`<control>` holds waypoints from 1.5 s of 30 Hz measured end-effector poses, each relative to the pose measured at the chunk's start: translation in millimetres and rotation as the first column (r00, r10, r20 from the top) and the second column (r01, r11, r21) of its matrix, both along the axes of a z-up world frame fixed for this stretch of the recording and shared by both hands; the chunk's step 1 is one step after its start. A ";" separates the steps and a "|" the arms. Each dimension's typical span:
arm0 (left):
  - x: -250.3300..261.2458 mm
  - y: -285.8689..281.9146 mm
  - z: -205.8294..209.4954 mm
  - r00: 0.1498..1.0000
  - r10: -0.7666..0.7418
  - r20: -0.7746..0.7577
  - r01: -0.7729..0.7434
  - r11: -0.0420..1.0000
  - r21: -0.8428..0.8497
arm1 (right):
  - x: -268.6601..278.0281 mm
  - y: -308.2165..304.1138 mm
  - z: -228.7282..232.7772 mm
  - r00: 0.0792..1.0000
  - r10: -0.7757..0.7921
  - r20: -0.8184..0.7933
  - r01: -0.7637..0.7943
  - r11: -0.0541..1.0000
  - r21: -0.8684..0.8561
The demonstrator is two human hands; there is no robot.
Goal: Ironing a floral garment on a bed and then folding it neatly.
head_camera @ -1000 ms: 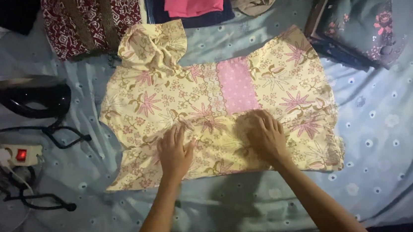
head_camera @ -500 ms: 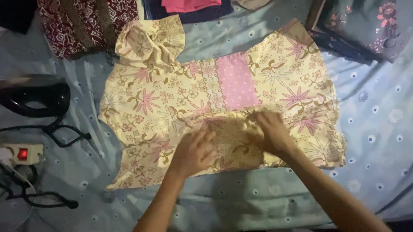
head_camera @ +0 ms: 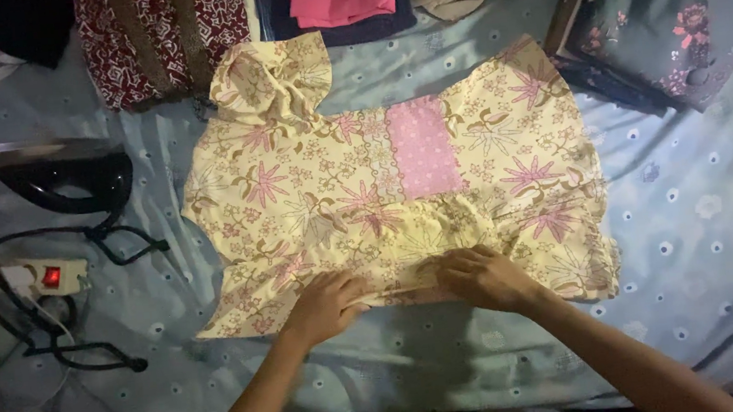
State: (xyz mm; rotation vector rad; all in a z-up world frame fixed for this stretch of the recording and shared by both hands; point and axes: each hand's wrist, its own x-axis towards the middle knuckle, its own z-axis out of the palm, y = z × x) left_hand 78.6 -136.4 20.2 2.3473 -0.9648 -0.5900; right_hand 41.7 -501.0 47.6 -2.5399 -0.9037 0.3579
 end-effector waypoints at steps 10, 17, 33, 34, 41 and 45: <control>-4.2 66.0 -12.2 0.982 -0.062 0.179 0.011 0.961 0.277 | -5.0 -13.7 -18.1 0.987 -0.075 0.140 0.077 0.997 -0.004; -2.6 132.7 -21.9 0.961 -0.189 0.202 0.098 0.915 0.392 | 4.7 -24.1 -29.7 0.974 -0.152 -0.170 0.084 0.932 -0.352; 22.5 175.5 17.2 0.905 0.413 -0.103 -0.362 0.875 0.321 | 30.6 -31.1 -41.1 0.758 -0.236 -0.608 0.169 0.972 -0.166; 21.9 178.5 9.9 0.905 0.411 -0.106 -0.360 0.876 0.322 | 32.0 -29.8 -36.9 0.756 -0.237 -0.610 0.170 0.971 -0.167; 22.9 187.8 -12.4 0.932 0.362 0.000 -0.339 0.874 0.349 | 43.3 -21.9 4.7 0.773 -0.327 -0.543 0.205 0.940 -0.274; 29.9 158.3 28.2 0.891 0.445 -0.091 -0.353 0.805 0.477 | 39.0 -27.5 16.1 0.870 -0.324 -0.371 0.131 0.879 -0.459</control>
